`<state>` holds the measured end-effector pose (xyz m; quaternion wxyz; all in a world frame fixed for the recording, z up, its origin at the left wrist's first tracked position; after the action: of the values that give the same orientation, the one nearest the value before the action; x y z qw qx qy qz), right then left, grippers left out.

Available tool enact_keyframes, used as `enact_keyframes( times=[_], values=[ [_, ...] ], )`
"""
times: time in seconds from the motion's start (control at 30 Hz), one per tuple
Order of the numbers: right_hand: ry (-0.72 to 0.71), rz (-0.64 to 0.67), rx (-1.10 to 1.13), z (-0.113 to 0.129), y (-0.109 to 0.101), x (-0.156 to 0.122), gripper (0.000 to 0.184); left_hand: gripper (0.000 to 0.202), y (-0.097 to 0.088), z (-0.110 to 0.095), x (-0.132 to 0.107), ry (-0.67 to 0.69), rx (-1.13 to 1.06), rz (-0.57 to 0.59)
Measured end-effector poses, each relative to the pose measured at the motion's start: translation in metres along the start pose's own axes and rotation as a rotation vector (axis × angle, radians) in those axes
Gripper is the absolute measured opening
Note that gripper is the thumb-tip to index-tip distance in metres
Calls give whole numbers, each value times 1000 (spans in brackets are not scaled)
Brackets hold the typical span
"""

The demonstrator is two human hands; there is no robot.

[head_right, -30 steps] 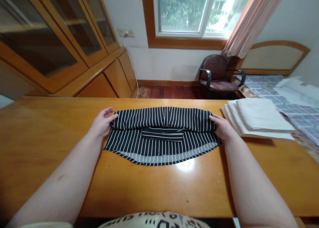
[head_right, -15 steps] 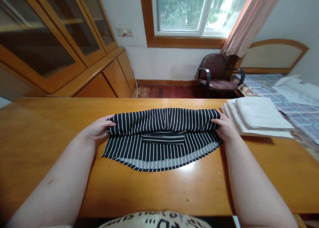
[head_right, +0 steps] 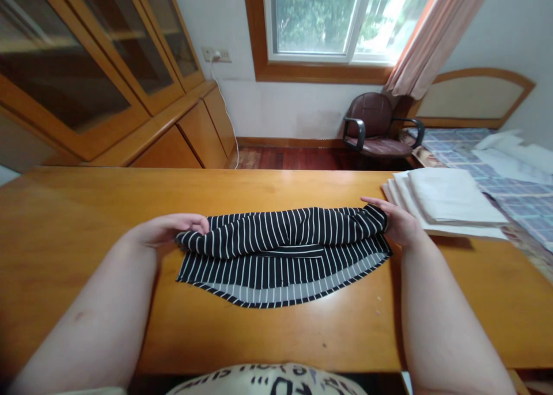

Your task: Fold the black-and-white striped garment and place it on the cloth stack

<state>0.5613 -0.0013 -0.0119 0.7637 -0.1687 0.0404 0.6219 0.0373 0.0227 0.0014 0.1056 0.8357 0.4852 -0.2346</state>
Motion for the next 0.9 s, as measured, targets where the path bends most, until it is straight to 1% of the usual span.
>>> enact_keyframes(
  times=[0.03, 0.1, 0.17, 0.23, 0.33, 0.43, 0.5, 0.57, 0.63, 0.7, 0.77, 0.83, 0.9],
  values=[
    [35, 7, -13, -3, 2, 0, 50, 36, 4, 2, 2, -25, 42, -9],
    [76, -28, -52, -8, 5, 2, 45, 39, 6, 2, 7, -34, 140, -82],
    [74, -95, -135, -10, 7, 4, 42, 42, 6, -1, 13, 9, 275, -167],
    [65, -136, -163, -12, 10, 7, 47, 45, 2, -5, 20, 70, 444, -251],
    [17, -177, -84, -12, 17, 13, 55, 56, -5, -9, 30, 147, 674, -359],
    [-40, -199, 39, -11, 23, 19, 51, 69, -11, -9, 36, 211, 771, -435],
    [-63, -177, 115, -9, 25, 19, 46, 67, -12, -7, 37, 211, 757, -432],
    [-58, -127, 169, -7, 25, 17, 44, 56, -11, -4, 34, 180, 706, -403],
    [-31, -66, 166, -7, 22, 13, 44, 44, -10, -3, 30, 151, 628, -360],
    [-14, -13, 110, -6, 16, 9, 45, 38, -9, -5, 25, 147, 561, -329],
    [-12, 17, 53, -6, 8, 6, 42, 34, -11, -12, 19, 194, 558, -333],
    [-16, 41, 17, -6, 2, 4, 36, 31, -12, -21, 12, 269, 630, -349],
    [-19, 81, -5, -5, 0, 2, 33, 27, -9, -29, 4, 328, 711, -318]
  ],
)
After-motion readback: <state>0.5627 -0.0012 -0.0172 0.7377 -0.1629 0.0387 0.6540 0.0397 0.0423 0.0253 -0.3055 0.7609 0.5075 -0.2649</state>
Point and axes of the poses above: each hand's wrist, its own x-axis towards the middle knuckle, its own y-axis out of the palm, z = x × y, the point moved 6 cm from there along x, towards the middle knuckle, and after that the axes turned 9 degrees about -z, right-handed, at the moved point
